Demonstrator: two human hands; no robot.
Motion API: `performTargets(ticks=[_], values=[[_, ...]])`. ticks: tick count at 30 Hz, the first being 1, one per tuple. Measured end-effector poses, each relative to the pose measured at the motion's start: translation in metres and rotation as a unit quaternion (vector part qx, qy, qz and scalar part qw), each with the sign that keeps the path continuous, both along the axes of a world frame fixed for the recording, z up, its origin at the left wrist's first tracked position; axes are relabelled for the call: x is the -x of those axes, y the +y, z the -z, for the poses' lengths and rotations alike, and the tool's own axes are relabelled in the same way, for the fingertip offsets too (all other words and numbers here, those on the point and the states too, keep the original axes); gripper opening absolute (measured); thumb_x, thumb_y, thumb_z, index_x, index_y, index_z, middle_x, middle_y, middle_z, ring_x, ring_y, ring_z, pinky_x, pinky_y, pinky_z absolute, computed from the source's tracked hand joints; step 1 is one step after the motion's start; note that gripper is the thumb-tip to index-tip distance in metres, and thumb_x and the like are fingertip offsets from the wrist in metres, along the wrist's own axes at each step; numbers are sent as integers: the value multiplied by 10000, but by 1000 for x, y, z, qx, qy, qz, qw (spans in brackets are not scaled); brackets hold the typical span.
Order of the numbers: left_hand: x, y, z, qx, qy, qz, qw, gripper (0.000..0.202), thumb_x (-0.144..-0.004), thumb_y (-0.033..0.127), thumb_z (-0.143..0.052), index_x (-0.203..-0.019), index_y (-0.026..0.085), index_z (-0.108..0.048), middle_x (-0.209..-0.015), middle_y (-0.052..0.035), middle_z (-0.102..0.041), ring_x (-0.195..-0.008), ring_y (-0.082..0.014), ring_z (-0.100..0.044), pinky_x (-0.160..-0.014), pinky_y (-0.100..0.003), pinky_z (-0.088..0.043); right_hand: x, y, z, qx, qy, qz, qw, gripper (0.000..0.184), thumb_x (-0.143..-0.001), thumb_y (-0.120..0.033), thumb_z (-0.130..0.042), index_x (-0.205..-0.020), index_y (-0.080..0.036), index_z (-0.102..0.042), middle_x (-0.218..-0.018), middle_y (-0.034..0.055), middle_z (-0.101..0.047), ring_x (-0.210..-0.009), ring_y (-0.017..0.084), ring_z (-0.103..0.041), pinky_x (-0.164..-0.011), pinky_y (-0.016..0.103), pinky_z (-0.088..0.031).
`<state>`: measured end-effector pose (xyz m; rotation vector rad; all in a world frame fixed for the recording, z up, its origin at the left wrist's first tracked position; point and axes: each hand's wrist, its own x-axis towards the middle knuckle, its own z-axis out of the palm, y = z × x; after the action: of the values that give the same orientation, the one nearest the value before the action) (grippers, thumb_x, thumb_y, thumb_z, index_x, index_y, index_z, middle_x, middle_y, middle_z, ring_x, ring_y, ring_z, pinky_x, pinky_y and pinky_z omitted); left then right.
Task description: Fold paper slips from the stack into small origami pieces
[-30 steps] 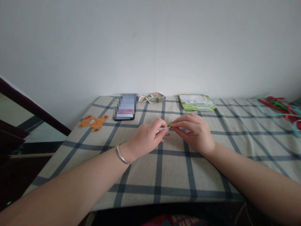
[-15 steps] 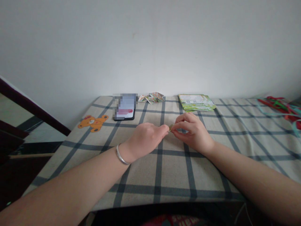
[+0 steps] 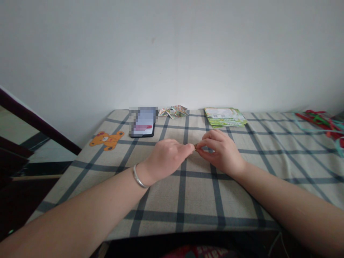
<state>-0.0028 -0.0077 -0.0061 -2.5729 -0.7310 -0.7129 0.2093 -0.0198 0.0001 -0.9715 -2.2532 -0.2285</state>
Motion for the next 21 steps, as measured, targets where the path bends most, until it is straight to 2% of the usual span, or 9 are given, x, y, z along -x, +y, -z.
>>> performTargets(ticks=[9,14,21], values=[[-1,-3,-5,53,-16,-3,998,203,-967,292,-454,-868,181,-593,-670,-11,-628,-674,-157,-623,-622,-265,-478,-2,0,1,-24,-39,24,999,97,-854,-232,-628,-771,-198,-665,-793,45,-625,-740,179,-539,-664,314,-408],[0,-2,-5,49,-22,-4,999,221,-970,277,-441,-863,183,-610,-667,-9,-629,-672,-148,-621,-623,-255,-484,-3,-1,1,-39,-31,16,999,115,-862,-225,-609,-764,-208,-667,-781,41,-626,-725,172,-535,-651,308,-409],[-1,-2,-2,43,-26,12,999,196,-963,253,-449,-887,187,-617,-697,-23,-649,-715,-180,-644,-673,-305,-509,-2,0,2,-52,-49,-4,997,117,-881,-226,-589,-857,-219,-703,-815,48,-636,-736,177,-546,-657,315,-421]])
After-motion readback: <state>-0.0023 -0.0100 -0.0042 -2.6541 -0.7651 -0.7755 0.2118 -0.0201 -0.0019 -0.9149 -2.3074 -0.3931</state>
